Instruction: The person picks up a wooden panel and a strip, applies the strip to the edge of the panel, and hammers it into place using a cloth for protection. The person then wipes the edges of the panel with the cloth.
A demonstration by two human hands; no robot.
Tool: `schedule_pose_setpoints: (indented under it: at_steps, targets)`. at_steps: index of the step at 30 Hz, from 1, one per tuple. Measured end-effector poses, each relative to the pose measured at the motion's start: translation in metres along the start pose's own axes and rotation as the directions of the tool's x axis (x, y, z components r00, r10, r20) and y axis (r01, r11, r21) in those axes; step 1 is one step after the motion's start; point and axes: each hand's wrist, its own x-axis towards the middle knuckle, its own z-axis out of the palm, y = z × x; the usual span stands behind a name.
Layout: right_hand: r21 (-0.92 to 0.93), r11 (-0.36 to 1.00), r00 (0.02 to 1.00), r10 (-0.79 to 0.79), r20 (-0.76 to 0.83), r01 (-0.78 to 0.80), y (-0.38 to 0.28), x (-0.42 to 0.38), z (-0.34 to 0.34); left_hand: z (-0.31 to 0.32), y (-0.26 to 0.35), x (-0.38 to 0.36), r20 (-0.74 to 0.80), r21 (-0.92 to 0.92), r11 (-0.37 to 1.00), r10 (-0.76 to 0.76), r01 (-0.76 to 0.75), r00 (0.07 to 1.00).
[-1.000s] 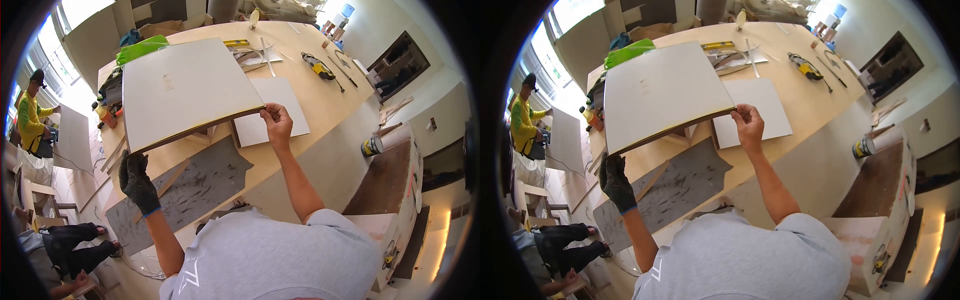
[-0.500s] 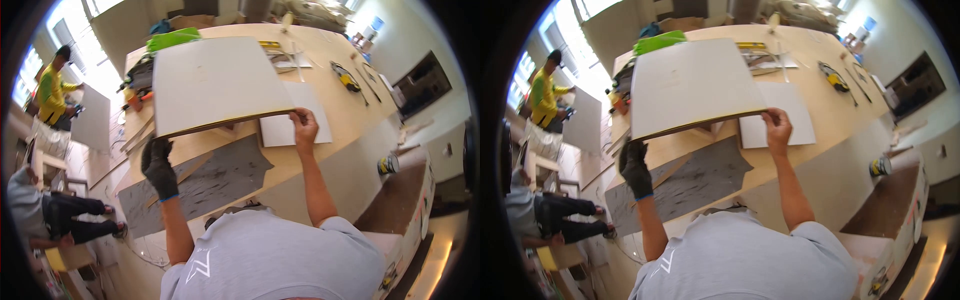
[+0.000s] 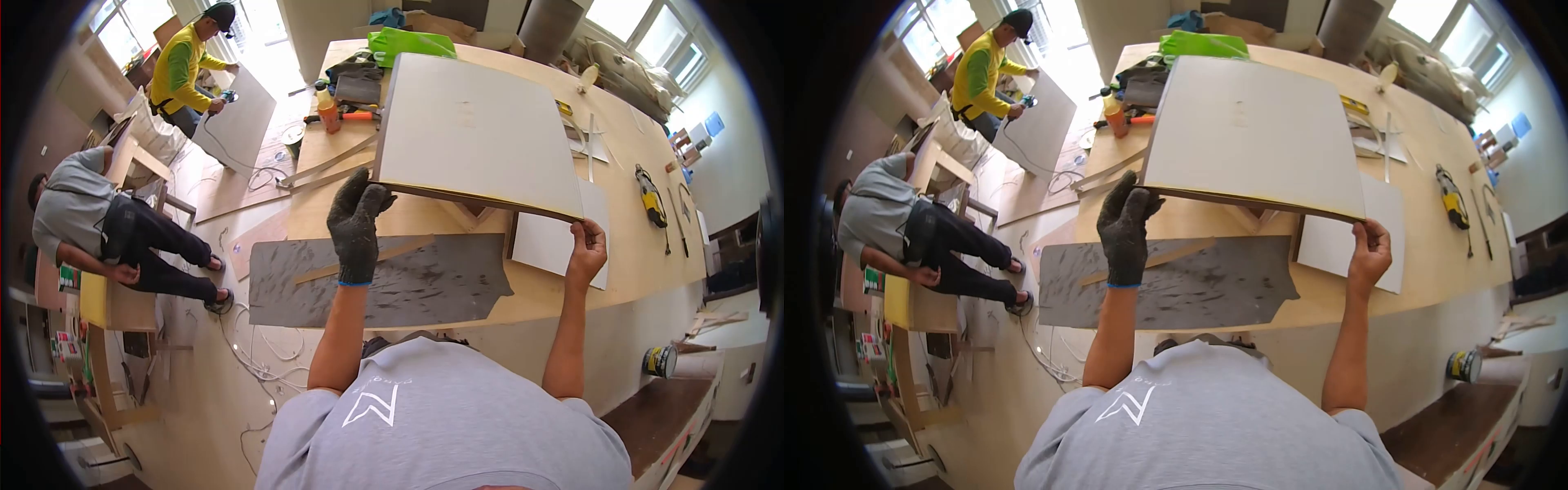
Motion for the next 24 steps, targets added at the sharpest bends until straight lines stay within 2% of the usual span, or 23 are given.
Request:
schedule_pose_setpoints:
  at_steps: [8,14,20,23,24]
  targets:
    - [-0.029,0.999,1.000,0.018,0.000,-0.018,0.0004,0.0003,-0.0012,-0.0007,-0.0046,0.0030,0.032,0.020,0.998,0.063,-0.064,0.998]
    - [-0.035,0.999,1.000,0.015,-0.005,-0.015,-0.0011,0.0002,0.0000,-0.0026,-0.0057,0.0031,0.027,0.018,0.998,0.051,-0.052,0.998]
    - [-0.108,0.994,1.000,0.002,-0.008,-0.003,-0.0056,-0.0006,0.0014,0.0015,-0.0027,0.0024,0.020,0.039,0.994,0.100,-0.100,0.995]
    - [-0.045,0.999,1.000,-0.005,-0.004,0.005,-0.0006,0.0011,0.0009,-0.0013,-0.0066,0.0042,0.026,-0.019,0.996,0.083,-0.082,0.996]
    - [-0.050,0.999,1.000,-0.009,-0.005,0.009,0.0011,0.0019,0.0003,-0.0029,-0.0076,0.0043,0.012,-0.043,0.998,0.035,-0.035,0.999]
